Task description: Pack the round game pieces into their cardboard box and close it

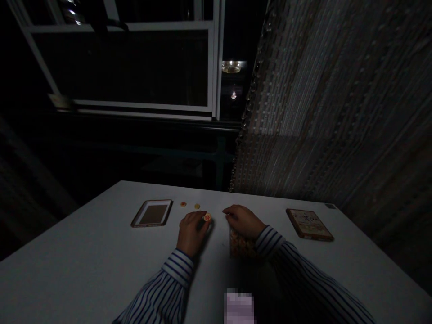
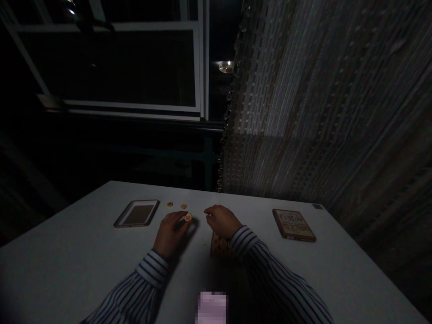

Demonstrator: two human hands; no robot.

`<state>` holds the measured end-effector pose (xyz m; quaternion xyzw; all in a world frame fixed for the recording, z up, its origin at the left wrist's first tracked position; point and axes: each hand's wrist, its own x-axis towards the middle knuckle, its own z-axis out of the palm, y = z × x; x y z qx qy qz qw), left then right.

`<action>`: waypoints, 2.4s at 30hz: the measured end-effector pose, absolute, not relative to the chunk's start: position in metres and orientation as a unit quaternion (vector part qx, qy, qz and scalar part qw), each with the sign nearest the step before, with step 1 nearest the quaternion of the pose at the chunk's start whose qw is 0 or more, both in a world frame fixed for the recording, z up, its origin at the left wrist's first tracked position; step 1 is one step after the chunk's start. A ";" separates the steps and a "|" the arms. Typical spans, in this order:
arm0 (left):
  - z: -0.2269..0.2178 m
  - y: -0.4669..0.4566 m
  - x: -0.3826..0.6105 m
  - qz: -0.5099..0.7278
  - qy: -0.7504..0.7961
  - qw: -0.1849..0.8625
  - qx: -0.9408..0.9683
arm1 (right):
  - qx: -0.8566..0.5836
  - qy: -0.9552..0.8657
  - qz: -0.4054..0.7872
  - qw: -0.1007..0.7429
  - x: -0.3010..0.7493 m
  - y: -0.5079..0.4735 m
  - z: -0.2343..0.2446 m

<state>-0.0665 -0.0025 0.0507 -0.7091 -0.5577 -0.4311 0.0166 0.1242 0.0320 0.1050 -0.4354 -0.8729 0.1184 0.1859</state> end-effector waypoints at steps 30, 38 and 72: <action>0.041 -0.024 0.006 -0.421 -0.506 -0.039 -0.752 | -0.458 -0.813 0.232 0.275 0.175 0.001 0.077; 0.029 -0.027 0.007 -0.414 -0.510 -0.038 -0.753 | -0.437 -0.826 0.249 0.253 0.175 0.001 0.079; 0.024 -0.030 0.006 -0.473 -0.508 -0.154 -0.703 | -0.389 -0.805 0.341 0.291 0.169 0.008 0.068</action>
